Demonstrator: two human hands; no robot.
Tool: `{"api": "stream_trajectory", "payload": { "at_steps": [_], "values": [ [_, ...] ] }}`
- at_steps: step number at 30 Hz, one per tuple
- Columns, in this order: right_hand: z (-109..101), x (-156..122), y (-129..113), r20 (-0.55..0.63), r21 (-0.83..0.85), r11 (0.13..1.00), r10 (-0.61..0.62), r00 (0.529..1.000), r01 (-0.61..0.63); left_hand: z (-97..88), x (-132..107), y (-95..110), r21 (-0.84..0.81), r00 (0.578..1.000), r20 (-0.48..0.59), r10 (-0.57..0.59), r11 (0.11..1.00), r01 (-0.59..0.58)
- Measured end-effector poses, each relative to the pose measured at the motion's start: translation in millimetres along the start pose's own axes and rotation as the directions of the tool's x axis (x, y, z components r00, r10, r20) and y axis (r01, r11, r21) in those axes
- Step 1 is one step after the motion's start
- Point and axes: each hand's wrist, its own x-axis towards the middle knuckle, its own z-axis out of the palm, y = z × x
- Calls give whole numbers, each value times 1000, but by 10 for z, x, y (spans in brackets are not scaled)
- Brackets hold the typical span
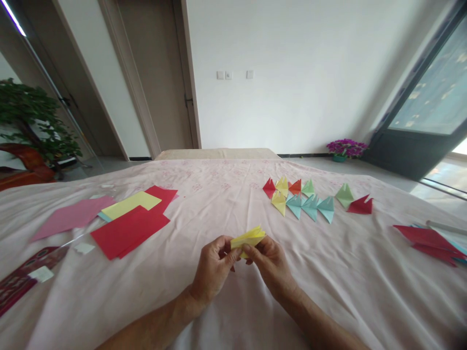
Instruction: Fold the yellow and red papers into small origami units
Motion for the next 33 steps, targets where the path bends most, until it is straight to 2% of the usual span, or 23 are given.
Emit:
{"api": "stream_trajectory", "payload": {
  "at_steps": [5, 9, 15, 20, 26, 30, 33],
  "values": [
    [-2, 13, -53, 6, 86, 996, -10, 1000, 10, -51, 32, 14, 60, 999, 18, -27, 998, 26],
    [-31, 18, -65, -48, 95, 995, -9, 999, 13, -51, 29, -19, 39, 998, 36, -54, 998, 53],
    [-46, 13, -52, -111, 88, 996, 15, 994, -6, -13, 10, 6, 69, 1000, -8, 6, 998, -6],
    [-58, 15, -48, -119, -13, 999, -38, 992, 37, -24, 43, 31, 77, 1000, -24, 14, 997, -12],
    [-75, -22, -68, -125, -190, 978, -113, 986, 88, -3, 67, -18, -96, 996, 85, -27, 995, 35],
    [-74, -60, -113, -88, -314, 939, -175, 981, 139, -7, 60, -16, -91, 998, 61, -14, 996, 19],
    [-66, -69, -148, -112, -338, 930, -191, 975, 143, -36, 60, -8, -53, 998, 60, -1, 999, 4]
  ]
}}
